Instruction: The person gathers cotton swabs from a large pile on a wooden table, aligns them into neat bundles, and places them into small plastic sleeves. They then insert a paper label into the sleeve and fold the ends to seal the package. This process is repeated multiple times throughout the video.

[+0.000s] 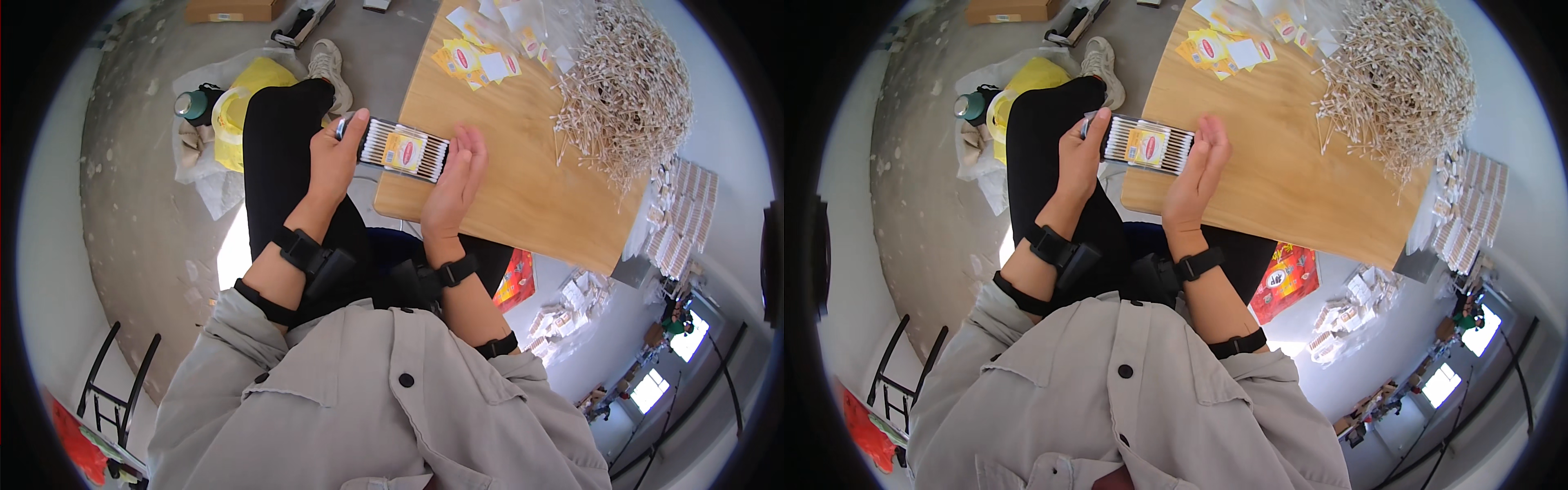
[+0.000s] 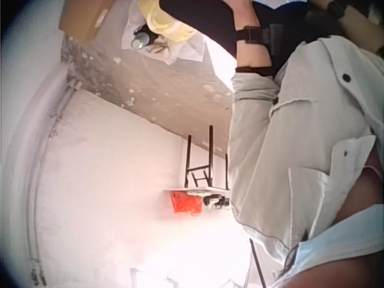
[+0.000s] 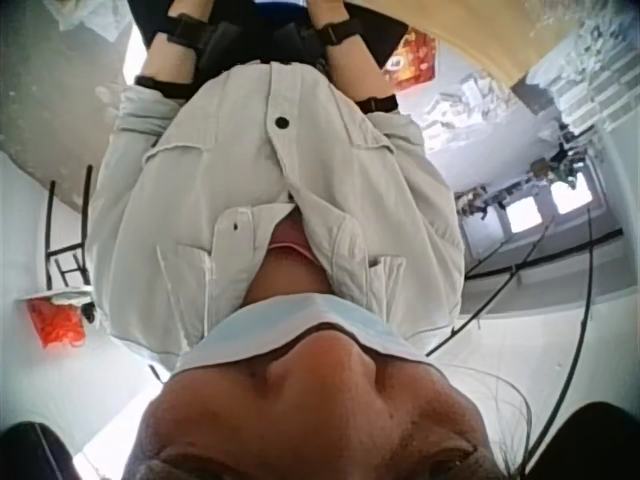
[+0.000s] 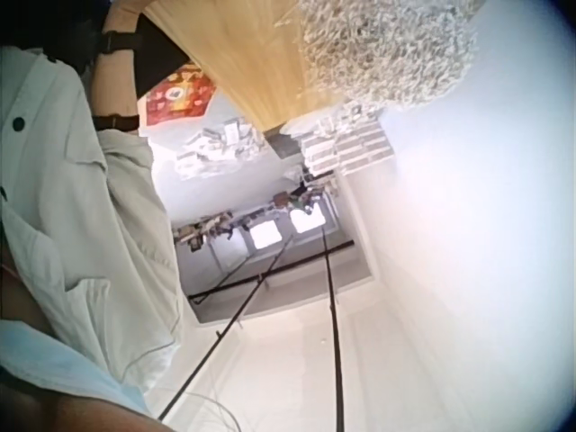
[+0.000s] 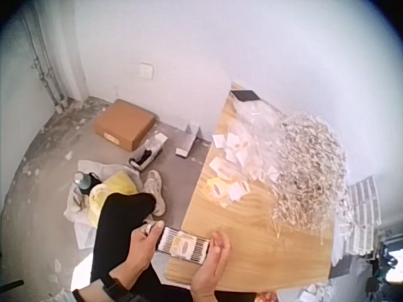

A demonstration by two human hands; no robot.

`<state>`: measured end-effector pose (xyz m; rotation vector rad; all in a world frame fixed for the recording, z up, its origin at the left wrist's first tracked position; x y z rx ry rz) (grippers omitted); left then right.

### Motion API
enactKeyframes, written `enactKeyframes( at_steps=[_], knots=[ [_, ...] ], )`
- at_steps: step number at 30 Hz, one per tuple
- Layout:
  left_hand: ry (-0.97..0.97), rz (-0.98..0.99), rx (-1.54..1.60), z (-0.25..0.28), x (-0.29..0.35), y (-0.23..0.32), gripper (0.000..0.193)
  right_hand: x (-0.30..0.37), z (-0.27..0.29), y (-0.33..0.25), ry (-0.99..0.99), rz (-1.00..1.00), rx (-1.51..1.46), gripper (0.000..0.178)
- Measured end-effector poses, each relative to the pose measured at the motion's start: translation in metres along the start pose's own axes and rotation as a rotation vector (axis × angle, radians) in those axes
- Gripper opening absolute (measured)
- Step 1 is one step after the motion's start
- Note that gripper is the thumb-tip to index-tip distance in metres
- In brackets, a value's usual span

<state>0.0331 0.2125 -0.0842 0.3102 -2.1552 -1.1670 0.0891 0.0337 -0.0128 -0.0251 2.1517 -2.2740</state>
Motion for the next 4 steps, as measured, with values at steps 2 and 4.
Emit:
enactKeyframes(
  at_steps=[2, 4],
  knots=[
    [0.005, -0.085, -0.021, 0.0023, -0.0019, 0.0020, 0.030, 0.0007, -0.0076, -0.0025, -0.028, 0.035, 0.041, 0.042],
    [0.015, -0.093, -0.089, 0.0077, -0.0037, -0.0036, 0.029, 0.0017, -0.0105, -0.0038, -0.038, 0.047, 0.080, 0.043]
  ],
)
Point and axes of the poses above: each hand's wrist, its own x-axis away from the middle knuckle, its own z-axis out of the back of the hand, y = z × x, the point moved 9 cm from there along -x, towards the middle knuckle, and after that the axes turned 3 degrees about x, right-handed, at the moved point
